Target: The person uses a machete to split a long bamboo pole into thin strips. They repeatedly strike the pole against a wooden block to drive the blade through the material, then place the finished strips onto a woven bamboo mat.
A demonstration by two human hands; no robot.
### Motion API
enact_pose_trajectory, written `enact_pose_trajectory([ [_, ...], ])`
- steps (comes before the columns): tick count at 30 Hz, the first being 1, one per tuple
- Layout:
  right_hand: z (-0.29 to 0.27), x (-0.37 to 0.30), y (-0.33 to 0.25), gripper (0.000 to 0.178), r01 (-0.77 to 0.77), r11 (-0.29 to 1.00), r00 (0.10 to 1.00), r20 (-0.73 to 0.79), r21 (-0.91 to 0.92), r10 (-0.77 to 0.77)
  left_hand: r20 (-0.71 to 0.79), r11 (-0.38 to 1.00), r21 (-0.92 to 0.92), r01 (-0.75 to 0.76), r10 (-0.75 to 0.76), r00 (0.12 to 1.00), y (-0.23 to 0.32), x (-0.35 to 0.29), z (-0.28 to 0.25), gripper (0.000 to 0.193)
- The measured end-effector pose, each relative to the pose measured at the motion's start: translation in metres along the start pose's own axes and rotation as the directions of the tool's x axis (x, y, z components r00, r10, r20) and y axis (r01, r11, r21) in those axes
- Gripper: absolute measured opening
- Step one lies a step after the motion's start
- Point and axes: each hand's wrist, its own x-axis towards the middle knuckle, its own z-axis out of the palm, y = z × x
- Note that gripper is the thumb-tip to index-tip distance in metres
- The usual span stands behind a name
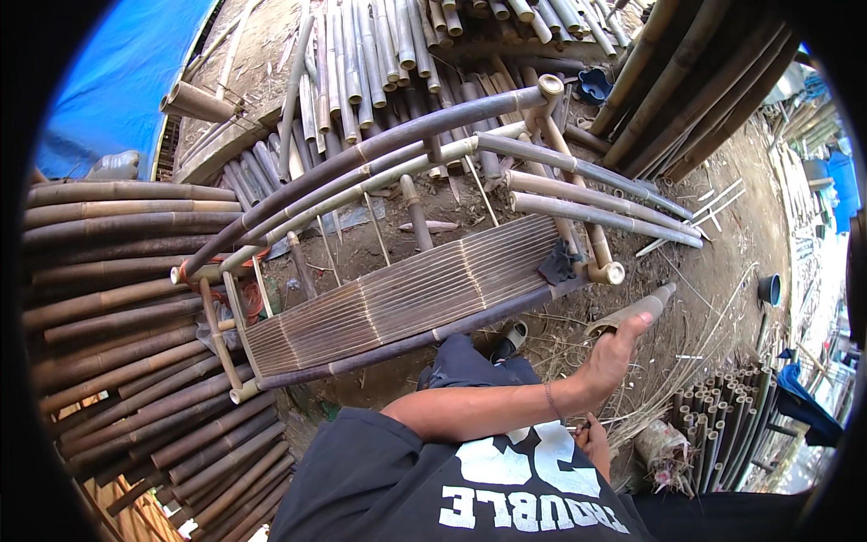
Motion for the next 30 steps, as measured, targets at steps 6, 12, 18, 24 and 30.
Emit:
enact_pose_trajectory([
  [6,-0.020,0.015,-0.033,0.033,0.018,0.997,1.000,0.005,-0.074,-0.017,-0.006,0.994,-0.085,-0.066,0.066,0.998,-0.011,-0.015,0.003,0.072],
  [12,-0.046,0.063,-0.067,0.026,0.155,0.906,0.971,0.110,0.394,-0.214,-0.029,0.976,-0.165,-0.139,0.136,0.990,-0.023,-0.023,-0.017,0.056],
  [18,-0.003,0.059,-0.178,0.086,0.114,0.643,0.882,0.220,0.757,-0.416,-0.116,0.968,0.203,-0.151,0.177,0.977,-0.025,-0.051,-0.021,0.060],
  [24,0.033,0.073,-0.267,0.041,-0.067,0.495,0.925,0.240,0.866,-0.295,-0.103,0.830,0.528,-0.178,0.271,0.957,-0.050,-0.077,-0.033,0.057],
  [30,0.032,0.108,-0.271,0.041,0.161,0.598,0.900,0.132,0.785,-0.415,0.002,0.720,0.683,-0.119,0.162,0.987,-0.037,-0.112,-0.056,0.057],
])
